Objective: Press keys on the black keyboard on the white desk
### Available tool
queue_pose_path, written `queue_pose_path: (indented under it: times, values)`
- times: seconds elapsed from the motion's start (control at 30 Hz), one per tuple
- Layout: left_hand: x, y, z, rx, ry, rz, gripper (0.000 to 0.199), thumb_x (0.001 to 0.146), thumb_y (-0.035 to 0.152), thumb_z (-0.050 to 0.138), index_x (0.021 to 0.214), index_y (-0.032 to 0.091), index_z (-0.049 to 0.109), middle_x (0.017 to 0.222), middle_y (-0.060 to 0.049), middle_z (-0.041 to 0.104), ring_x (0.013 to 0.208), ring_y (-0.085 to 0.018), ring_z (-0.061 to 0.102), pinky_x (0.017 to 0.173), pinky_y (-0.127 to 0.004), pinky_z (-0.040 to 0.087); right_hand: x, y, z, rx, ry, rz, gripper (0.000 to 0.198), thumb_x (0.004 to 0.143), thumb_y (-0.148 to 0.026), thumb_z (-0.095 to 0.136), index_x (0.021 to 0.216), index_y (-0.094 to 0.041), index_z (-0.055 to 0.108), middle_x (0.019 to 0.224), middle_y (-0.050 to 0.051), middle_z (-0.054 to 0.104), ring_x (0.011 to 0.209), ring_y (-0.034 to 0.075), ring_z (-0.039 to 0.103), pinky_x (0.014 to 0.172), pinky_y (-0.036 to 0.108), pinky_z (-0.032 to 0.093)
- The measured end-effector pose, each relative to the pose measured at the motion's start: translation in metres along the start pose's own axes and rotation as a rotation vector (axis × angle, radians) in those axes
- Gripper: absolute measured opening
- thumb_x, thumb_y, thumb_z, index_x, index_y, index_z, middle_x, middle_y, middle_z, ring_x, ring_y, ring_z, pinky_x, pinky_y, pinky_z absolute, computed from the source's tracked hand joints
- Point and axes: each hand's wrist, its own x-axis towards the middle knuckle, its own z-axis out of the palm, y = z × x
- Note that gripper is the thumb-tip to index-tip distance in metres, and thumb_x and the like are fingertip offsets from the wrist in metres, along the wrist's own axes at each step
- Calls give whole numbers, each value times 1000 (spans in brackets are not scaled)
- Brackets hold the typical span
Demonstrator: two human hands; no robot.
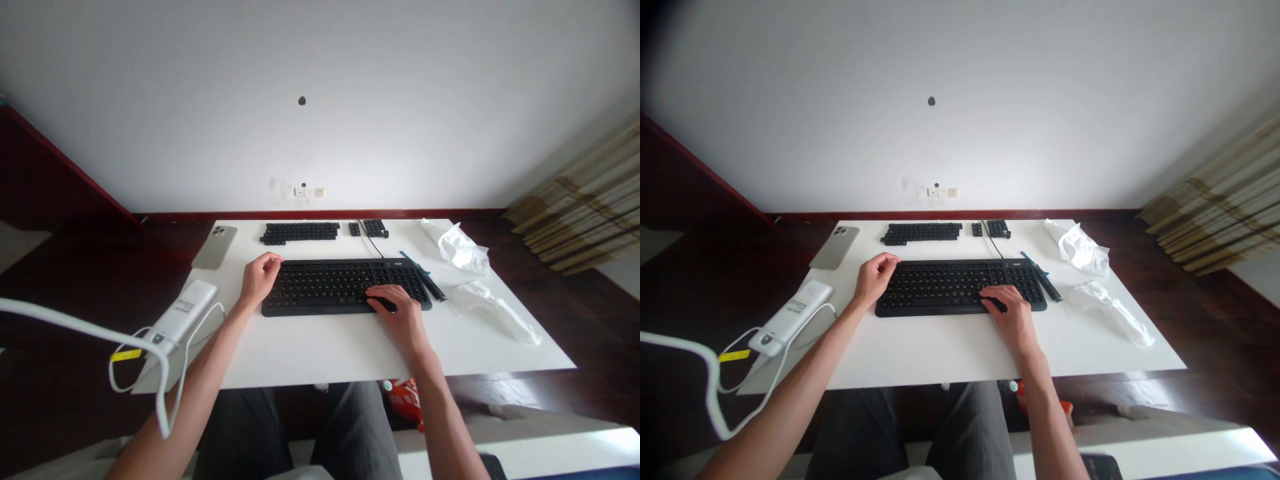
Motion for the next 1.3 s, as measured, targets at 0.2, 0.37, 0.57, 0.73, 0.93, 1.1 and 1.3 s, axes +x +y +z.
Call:
queue_pose_path:
  times: [0.2,0.37,0.57,0.73,0.93,1.1,1.3]
  values:
    - [0,1,0,-20,-6,0,25,98,36,56,90,19,72,69,2,60,60,-15,48,59,-27,35,7,-2,4,-16,-82,-43,15,97,-29,68,104,-28,81,108,6,79,109,28,68,98,48,58]
    - [0,0,0,-21,-10,2,23,98,35,57,90,19,72,65,3,57,58,-15,46,57,-27,33,0,-3,1,-23,-89,-50,16,98,-28,66,106,-28,81,109,5,79,109,27,68,98,46,58]
    - [0,1,-1,-7,-9,11,23,98,35,58,89,19,73,63,3,54,58,-15,45,57,-27,33,-1,-7,-1,14,-77,-28,17,100,-27,63,102,-28,79,106,5,78,106,26,69,95,44,58]
    - [0,1,-1,1,-3,5,22,97,34,58,90,19,73,65,3,57,58,-15,46,58,-27,34,1,-7,1,-7,-100,-59,14,99,-25,63,102,-26,77,109,6,77,108,27,68,97,45,56]
    - [0,1,-1,6,-12,9,23,97,34,58,89,19,73,64,3,56,58,-14,46,58,-27,34,0,-4,2,-5,-101,-84,13,99,-26,63,98,-26,76,110,6,77,109,27,68,98,46,55]
    - [1,2,-1,13,-6,2,21,96,33,58,89,19,73,66,3,58,58,-14,47,58,-26,35,-1,-1,0,-1,-70,-33,16,99,-27,65,112,-27,75,113,6,76,109,26,68,97,45,56]
    - [0,1,-1,12,-3,14,21,96,32,59,89,19,73,66,3,58,59,-14,47,58,-27,35,0,0,1,-23,-101,-79,16,101,-25,63,106,-27,78,112,5,76,109,26,68,98,44,56]
